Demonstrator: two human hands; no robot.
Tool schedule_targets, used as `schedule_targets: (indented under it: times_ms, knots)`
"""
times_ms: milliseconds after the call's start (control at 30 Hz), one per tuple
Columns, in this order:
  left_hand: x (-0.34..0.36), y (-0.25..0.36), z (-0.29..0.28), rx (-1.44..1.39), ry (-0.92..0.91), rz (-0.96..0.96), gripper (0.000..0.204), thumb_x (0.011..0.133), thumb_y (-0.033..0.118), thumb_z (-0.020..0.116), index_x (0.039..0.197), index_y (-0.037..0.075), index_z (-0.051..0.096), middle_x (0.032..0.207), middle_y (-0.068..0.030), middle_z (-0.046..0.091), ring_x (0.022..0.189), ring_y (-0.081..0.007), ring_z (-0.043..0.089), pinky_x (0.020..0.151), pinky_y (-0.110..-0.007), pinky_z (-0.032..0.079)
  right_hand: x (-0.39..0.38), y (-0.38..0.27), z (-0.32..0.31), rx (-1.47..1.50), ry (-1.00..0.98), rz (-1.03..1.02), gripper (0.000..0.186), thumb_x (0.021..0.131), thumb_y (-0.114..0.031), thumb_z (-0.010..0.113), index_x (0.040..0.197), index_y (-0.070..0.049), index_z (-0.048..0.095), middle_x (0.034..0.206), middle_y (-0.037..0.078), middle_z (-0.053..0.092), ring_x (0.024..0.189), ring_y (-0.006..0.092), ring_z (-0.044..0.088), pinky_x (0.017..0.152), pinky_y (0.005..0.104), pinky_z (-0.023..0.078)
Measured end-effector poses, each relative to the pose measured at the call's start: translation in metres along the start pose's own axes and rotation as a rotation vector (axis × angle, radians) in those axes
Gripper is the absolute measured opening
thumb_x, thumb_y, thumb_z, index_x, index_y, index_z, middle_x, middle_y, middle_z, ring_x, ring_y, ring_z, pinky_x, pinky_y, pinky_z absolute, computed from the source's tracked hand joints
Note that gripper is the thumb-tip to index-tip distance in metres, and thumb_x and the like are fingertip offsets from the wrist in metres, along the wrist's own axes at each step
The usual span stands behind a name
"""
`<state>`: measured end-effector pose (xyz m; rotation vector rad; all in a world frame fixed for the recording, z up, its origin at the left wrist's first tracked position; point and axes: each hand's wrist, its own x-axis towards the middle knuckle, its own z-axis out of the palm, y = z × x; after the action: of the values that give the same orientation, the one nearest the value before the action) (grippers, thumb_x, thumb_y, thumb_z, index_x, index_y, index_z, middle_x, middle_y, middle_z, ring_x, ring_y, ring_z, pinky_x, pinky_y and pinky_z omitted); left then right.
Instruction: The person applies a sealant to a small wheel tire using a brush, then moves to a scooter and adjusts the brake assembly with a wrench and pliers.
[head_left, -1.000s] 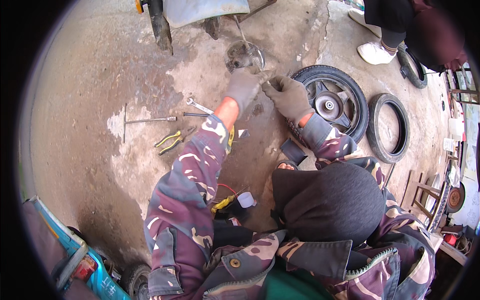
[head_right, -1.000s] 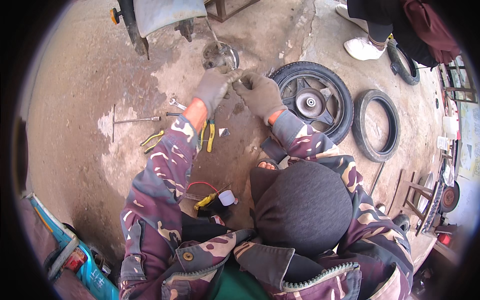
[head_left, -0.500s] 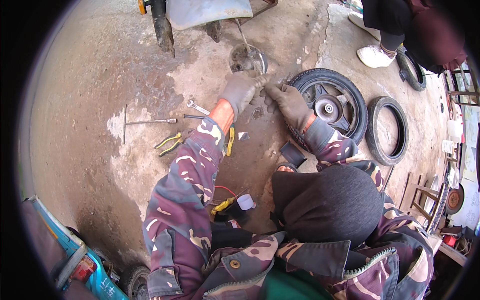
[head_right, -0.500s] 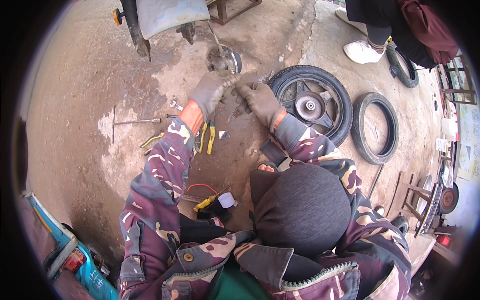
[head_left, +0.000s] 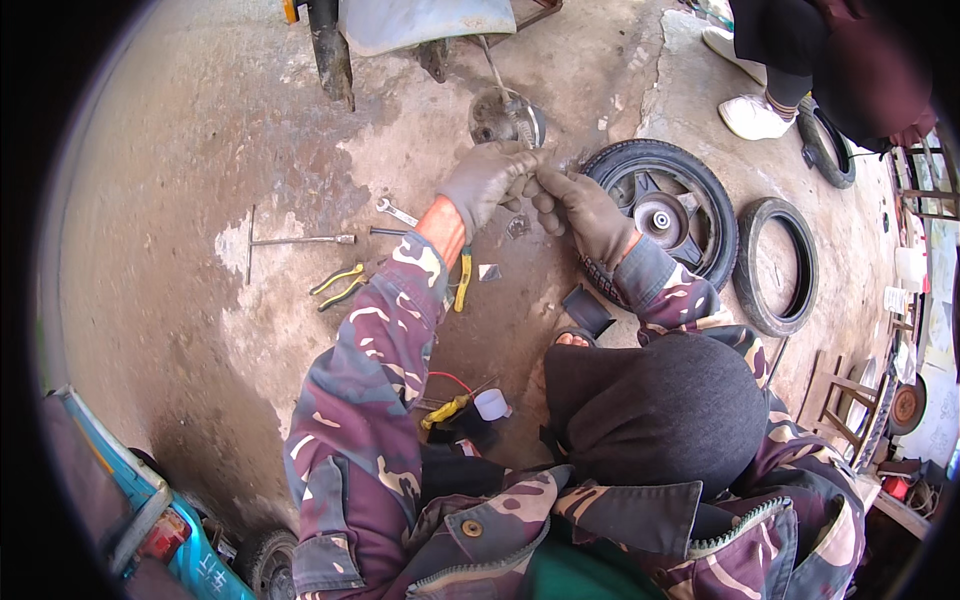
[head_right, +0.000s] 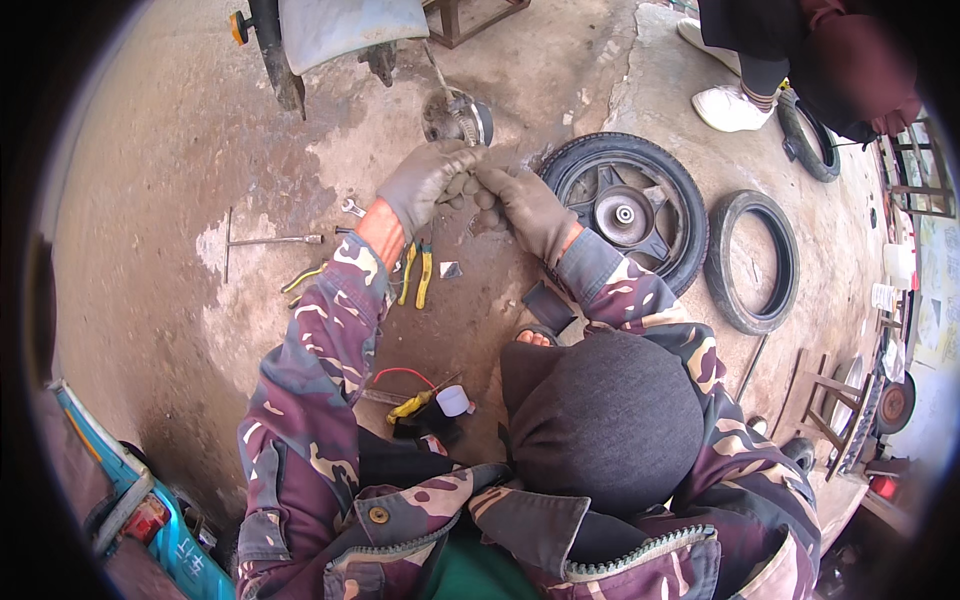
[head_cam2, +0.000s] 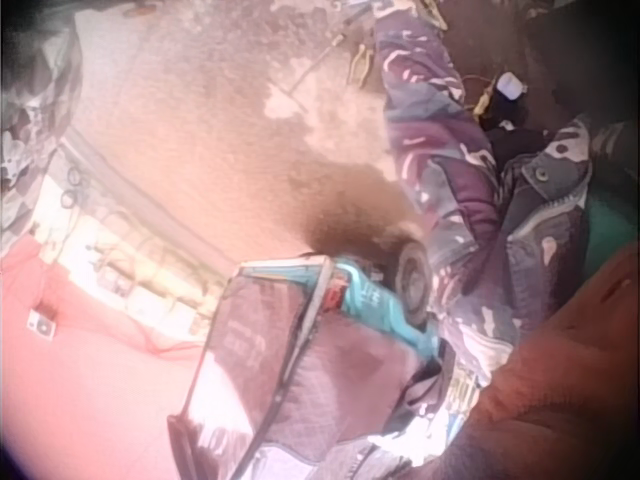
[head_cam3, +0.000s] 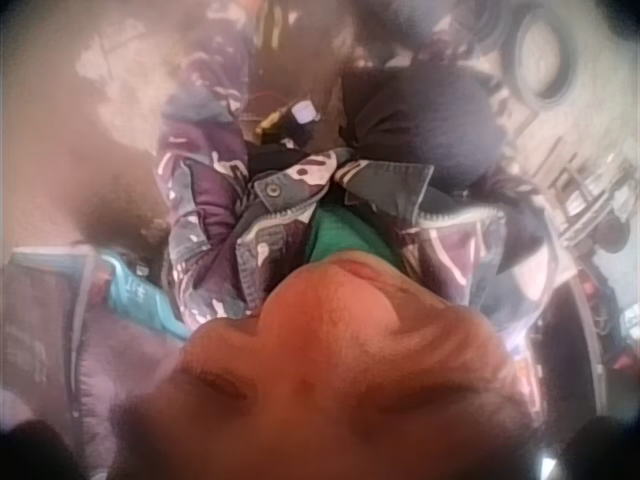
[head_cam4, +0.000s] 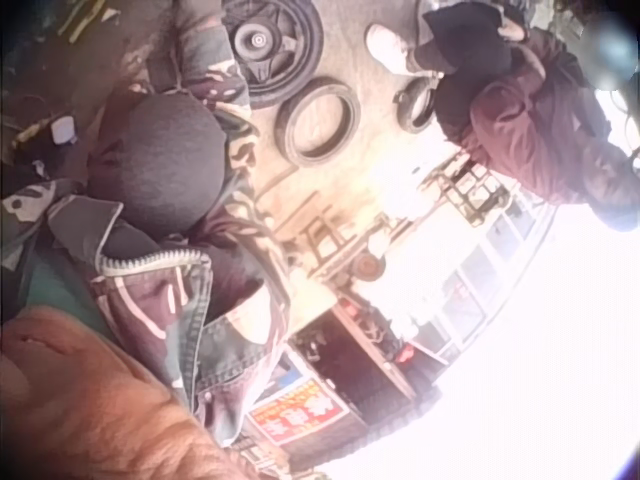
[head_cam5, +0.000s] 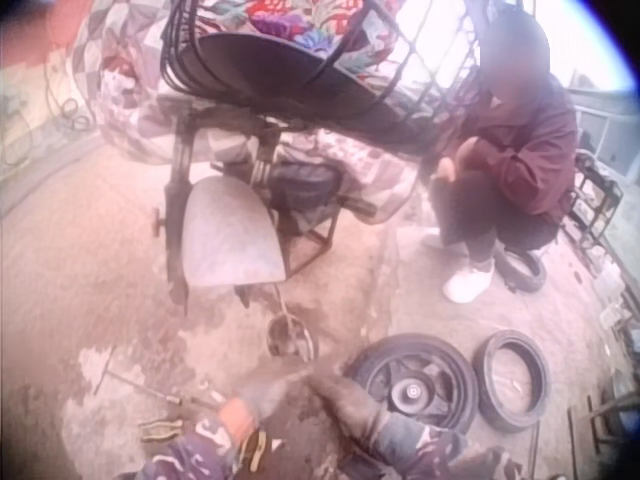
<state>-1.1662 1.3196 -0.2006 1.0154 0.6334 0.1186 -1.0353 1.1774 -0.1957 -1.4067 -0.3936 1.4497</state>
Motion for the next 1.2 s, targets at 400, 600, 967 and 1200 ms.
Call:
schedule_targets:
  times_ms: [400,600,967,1200]
  knots:
    - [0.017,-0.012,0.013,0.425,0.292,0.194,0.032,0.100,0.034,0.077,0.115,0.005,0.078,0.075,0.0007,0.065,0.062,-0.0104,0.055,0.054,-0.031,0.045,0.001,0.001,0.005,-0.995,0.408,-0.549,0.043,0.103,-0.041,0.067,0.106,0.002,0.074,0.080,0.006,0.072,0.071,0.0177,0.072,0.063,0.0306,0.054]
    - [0.010,-0.008,-0.004,0.064,0.068,0.024,0.031,0.102,0.036,0.074,0.115,0.009,0.076,0.079,-0.0010,0.070,0.064,-0.0101,0.061,0.057,-0.027,0.044,0.007,-0.008,-0.015,0.170,-0.149,0.049,0.039,0.107,-0.041,0.061,0.114,-0.004,0.072,0.089,0.004,0.074,0.065,0.0160,0.070,0.058,0.0289,0.056]
    - [0.010,-0.008,0.005,0.178,0.140,0.084,0.027,0.103,0.033,0.074,0.110,0.007,0.076,0.075,0.0016,0.063,0.060,-0.0088,0.053,0.053,-0.028,0.043,0.013,0.002,-0.009,-0.218,0.147,-0.032,0.028,0.102,-0.035,0.071,0.103,-0.008,0.073,0.077,0.002,0.069,0.064,0.0139,0.063,0.058,0.0285,0.049]
    - [0.016,-0.010,0.001,0.148,0.131,0.028,0.032,0.101,0.036,0.075,0.116,0.007,0.076,0.080,0.0015,0.065,0.063,-0.0105,0.056,0.053,-0.029,0.043,0.003,-0.012,-0.005,-0.562,0.168,-0.206,0.037,0.102,-0.039,0.068,0.109,-0.004,0.075,0.090,0.009,0.077,0.072,0.0174,0.072,0.060,0.0309,0.052]
